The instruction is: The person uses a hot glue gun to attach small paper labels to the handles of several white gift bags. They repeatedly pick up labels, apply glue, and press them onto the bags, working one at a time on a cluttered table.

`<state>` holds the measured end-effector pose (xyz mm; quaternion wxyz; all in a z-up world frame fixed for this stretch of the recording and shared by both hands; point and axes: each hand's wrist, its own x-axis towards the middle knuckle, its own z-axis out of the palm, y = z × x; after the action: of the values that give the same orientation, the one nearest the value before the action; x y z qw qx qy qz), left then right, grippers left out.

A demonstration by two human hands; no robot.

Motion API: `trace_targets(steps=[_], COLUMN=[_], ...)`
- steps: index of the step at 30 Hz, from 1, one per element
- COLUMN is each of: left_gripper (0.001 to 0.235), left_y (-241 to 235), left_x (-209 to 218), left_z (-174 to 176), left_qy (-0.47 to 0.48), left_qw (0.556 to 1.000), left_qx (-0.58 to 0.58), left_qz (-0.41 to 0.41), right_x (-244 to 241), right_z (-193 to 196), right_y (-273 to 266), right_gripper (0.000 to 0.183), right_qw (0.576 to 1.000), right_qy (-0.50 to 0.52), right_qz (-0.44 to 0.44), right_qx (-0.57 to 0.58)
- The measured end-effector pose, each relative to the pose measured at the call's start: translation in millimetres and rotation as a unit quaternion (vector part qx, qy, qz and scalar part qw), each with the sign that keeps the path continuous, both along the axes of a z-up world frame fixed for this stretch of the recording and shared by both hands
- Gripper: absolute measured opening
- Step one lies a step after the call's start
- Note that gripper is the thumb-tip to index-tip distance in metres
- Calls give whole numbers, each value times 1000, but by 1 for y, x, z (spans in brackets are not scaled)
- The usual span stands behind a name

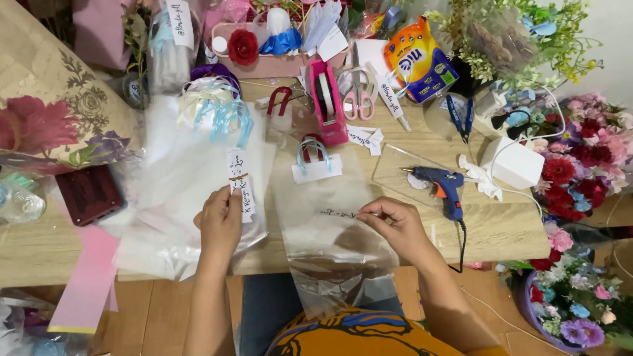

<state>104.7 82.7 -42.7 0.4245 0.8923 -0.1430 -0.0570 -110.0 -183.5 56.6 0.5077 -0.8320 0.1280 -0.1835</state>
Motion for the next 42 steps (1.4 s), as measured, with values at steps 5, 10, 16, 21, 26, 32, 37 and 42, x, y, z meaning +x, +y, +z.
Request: trace_targets(steps=[5,10,16,21,26,32,37,42], left_gripper=[50,16,84,86,37,33,40,7], left_y=[-15,-58,-92,-94,-99,-98,-80,-71], left_x=[-26,-76,-104,-96,-101,-105,-103,-102], left_z=[38,41,66,44,61,41,19,8], left_qy=[-218,-137,555,611,572,574,540,514], left_qw=[970,966,765,717,764,764,772,762], left_qx=[89,-176,-293,-253,-188,-249,-319,-377], left_qz=[56,-132,-145,-221,-232,-159,-108,-114], right_x=[-1,1,-3,-15,-27,-53,-87,-83], right_z=[-28,-41,-31,-10,-4,-31,-46,-39], right_y=[-7,-2,7,-4,-11,-51,-115,-131], right_gripper=[10,13,13,7,8,30,29,58], right_qw=[986,965,982,960,957,981,940,920], right_qy=[-2,-51,-185,-230,-193,-97,103,244], right_qz=[-39,-67,-6,97,144,47,-255,-297], right_qx=[161,246,-22,-130,-159,-161,-204,-77])
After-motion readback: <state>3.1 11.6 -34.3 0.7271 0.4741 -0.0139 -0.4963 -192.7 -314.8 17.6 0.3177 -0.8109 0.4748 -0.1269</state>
